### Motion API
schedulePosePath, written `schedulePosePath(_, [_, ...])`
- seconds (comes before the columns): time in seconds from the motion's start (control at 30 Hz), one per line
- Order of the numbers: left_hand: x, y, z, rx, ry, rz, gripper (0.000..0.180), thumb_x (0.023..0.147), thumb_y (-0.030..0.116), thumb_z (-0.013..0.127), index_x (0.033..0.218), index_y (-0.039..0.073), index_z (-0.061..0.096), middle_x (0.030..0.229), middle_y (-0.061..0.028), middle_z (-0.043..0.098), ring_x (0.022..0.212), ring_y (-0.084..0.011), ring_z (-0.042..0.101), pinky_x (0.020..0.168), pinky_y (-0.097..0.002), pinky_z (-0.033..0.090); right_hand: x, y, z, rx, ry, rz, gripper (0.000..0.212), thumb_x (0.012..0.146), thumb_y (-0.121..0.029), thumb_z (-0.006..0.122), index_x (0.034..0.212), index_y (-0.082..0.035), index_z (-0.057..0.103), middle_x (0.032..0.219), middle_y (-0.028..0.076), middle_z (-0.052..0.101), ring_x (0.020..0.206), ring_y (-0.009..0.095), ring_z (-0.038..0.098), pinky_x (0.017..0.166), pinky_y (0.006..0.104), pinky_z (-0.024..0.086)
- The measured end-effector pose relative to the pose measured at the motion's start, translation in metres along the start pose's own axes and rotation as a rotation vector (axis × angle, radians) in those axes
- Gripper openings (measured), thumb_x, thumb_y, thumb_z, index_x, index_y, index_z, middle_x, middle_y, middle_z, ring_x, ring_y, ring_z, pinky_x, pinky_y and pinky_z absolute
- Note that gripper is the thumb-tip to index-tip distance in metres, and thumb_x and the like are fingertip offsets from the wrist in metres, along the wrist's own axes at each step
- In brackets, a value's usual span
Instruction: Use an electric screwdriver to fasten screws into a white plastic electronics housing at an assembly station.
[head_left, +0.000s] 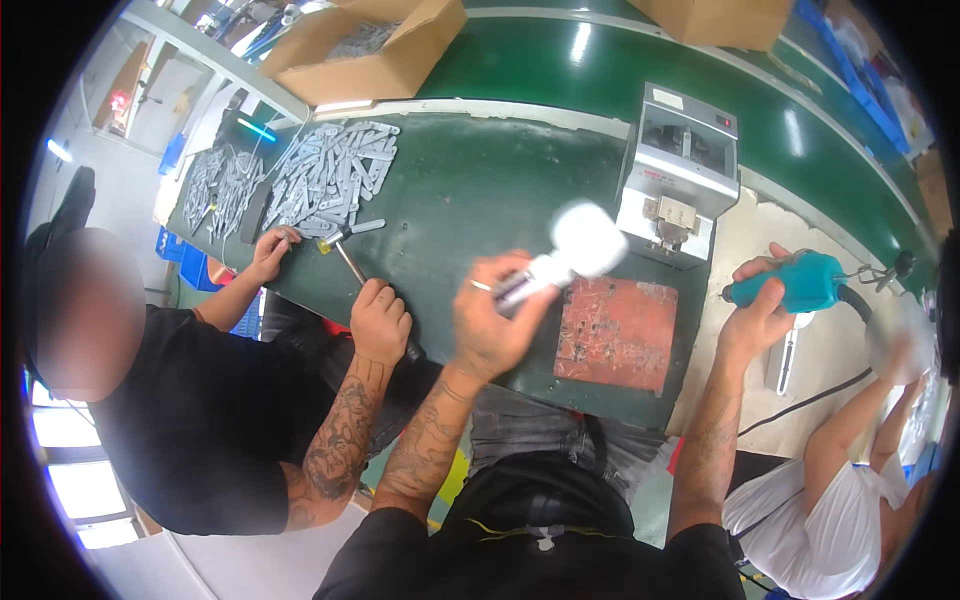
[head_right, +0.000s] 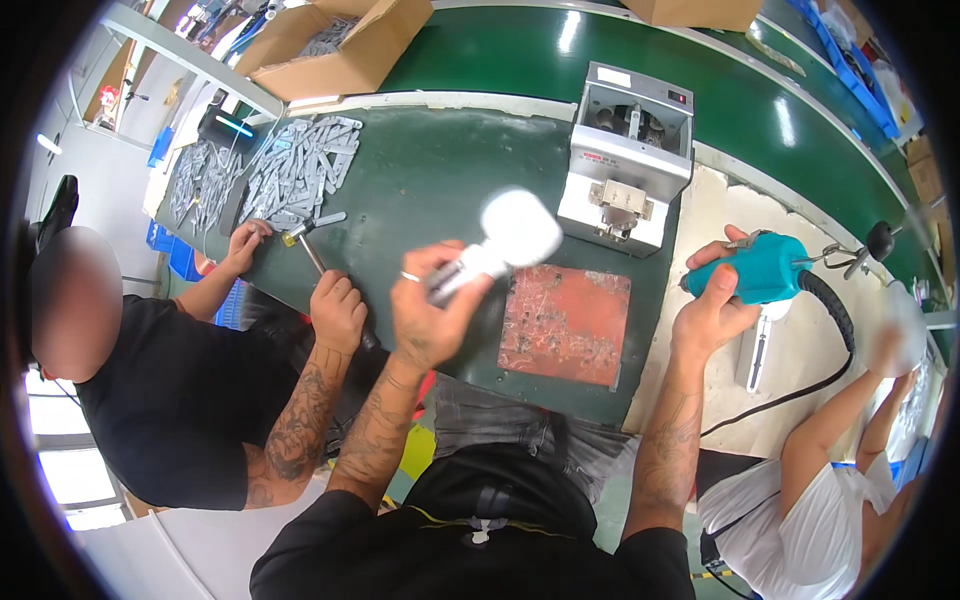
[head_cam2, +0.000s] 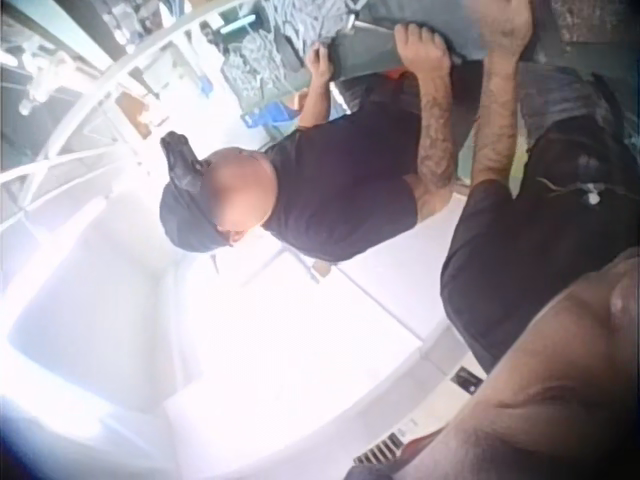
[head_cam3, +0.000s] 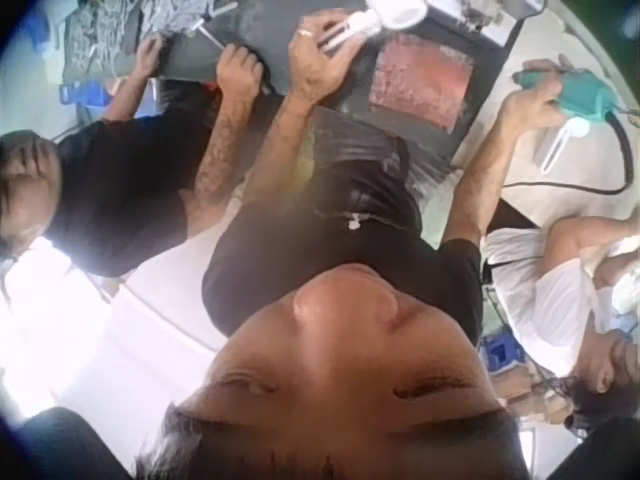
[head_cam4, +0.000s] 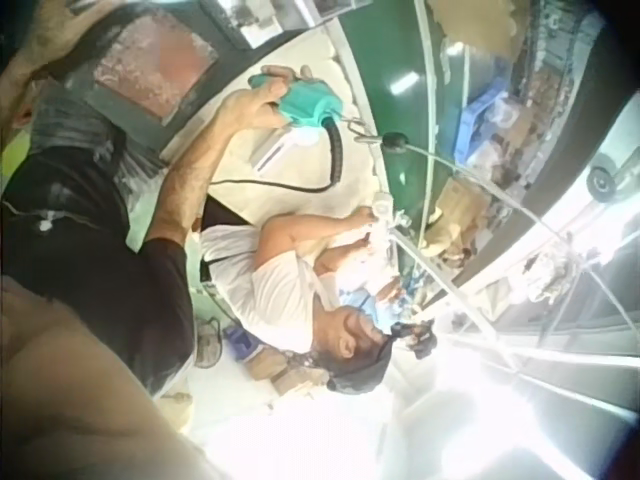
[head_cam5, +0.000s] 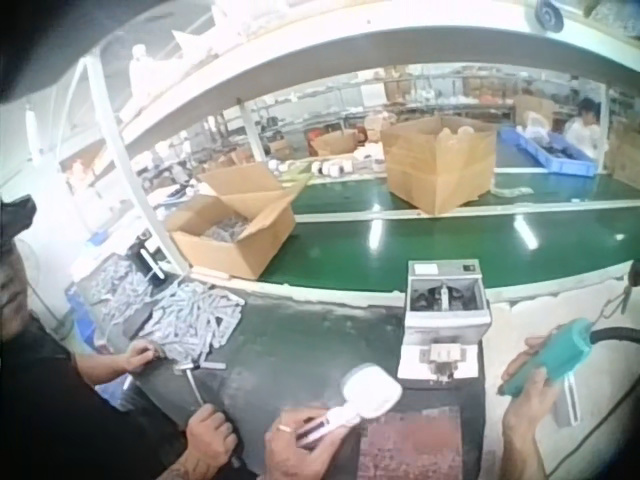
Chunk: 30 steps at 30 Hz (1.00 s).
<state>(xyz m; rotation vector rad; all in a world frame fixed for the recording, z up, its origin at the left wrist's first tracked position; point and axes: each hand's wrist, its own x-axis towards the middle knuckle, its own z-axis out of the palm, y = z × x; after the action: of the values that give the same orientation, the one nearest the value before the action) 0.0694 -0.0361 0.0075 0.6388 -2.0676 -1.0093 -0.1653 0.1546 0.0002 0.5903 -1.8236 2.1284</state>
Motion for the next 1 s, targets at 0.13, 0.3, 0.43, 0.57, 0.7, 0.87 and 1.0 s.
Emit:
schedulePosePath(0.13, [0.018, -0.041, -0.026, 0.301, 0.202, -0.067, 0.033, 0.09, 0.018, 0.082, 0.113, 0.003, 0.064, 0.108, -0.0172, 0.071, 0.096, -0.0348, 0.069, 0.085, -0.0433, 0.054, -0.001, 0.001, 0.0, -0.006, -0.022, -0.004, 0.082, 0.097, -0.069, 0.064, 0.127, 0.007, 0.058, 0.081, 0.006, 0.063, 0.073, 0.015, 0.063, 0.065, 0.0271, 0.048])
schedulePosePath(0.3, [0.019, -0.079, -0.039, 0.544, 0.243, -0.039, 0.029, 0.091, 0.02, 0.078, 0.111, 0.004, 0.064, 0.101, -0.0165, 0.068, 0.094, -0.0398, 0.063, 0.085, -0.0494, 0.048, -0.002, 0.005, -0.003, -0.025, -0.083, -0.049, 0.076, 0.103, -0.064, 0.058, 0.133, 0.006, 0.054, 0.085, 0.007, 0.062, 0.074, 0.015, 0.062, 0.057, 0.0256, 0.049])
schedulePosePath(0.43, [0.024, -0.09, -0.051, 0.603, 0.265, -0.072, 0.03, 0.091, 0.019, 0.077, 0.113, 0.004, 0.063, 0.106, -0.0176, 0.067, 0.1, -0.0398, 0.062, 0.088, -0.0511, 0.047, -0.006, -0.002, 0.005, -0.002, -0.057, -0.036, 0.077, 0.1, -0.065, 0.062, 0.129, 0.006, 0.056, 0.082, 0.007, 0.064, 0.075, 0.014, 0.062, 0.07, 0.0273, 0.048])
schedulePosePath(0.57, [0.035, -0.082, -0.048, 0.809, 0.228, 0.051, 0.048, 0.09, 0.019, 0.076, 0.131, 0.003, 0.057, 0.13, -0.0222, 0.058, 0.122, -0.0442, 0.053, 0.101, -0.0565, 0.043, -0.011, -0.005, 0.0, 0.013, -0.082, -0.009, 0.074, 0.1, -0.061, 0.064, 0.13, 0.006, 0.056, 0.085, 0.007, 0.066, 0.076, 0.014, 0.063, 0.069, 0.0275, 0.048])
schedulePosePath(0.7, [0.013, -0.005, -0.005, 0.584, 0.037, 0.229, 0.061, 0.091, 0.018, 0.078, 0.144, 0.0, 0.054, 0.143, -0.0205, 0.056, 0.133, -0.0417, 0.05, 0.114, -0.0521, 0.038, -0.007, 0.013, -0.022, 0.162, -0.027, 0.019, 0.057, 0.098, -0.04, 0.076, 0.132, 0.003, 0.059, 0.093, 0.008, 0.071, 0.081, 0.015, 0.065, 0.073, 0.0287, 0.053])
schedulePosePath(0.87, [-0.05, 0.048, 0.003, 0.241, -0.112, 0.341, 0.037, 0.087, 0.007, 0.079, 0.121, 0.001, 0.068, 0.115, -0.0155, 0.07, 0.108, -0.036, 0.065, 0.095, -0.0439, 0.051, -0.008, -0.015, 0.018, 0.133, -0.206, 0.118, 0.034, 0.098, -0.019, 0.077, 0.125, 0.0, 0.068, 0.094, -0.001, 0.069, 0.083, 0.008, 0.061, 0.077, 0.0284, 0.05])
schedulePosePath(1.0, [-0.02, 0.084, 0.064, -0.163, -0.186, 0.19, 0.028, 0.09, 0.005, 0.077, 0.116, 0.0, 0.069, 0.107, -0.0156, 0.072, 0.096, -0.0309, 0.069, 0.086, -0.0385, 0.055, 0.009, -0.03, -0.012, 0.067, -0.192, 0.144, 0.037, 0.102, -0.017, 0.07, 0.133, 0.0, 0.062, 0.1, 0.0, 0.068, 0.089, 0.008, 0.06, 0.083, 0.0262, 0.049])
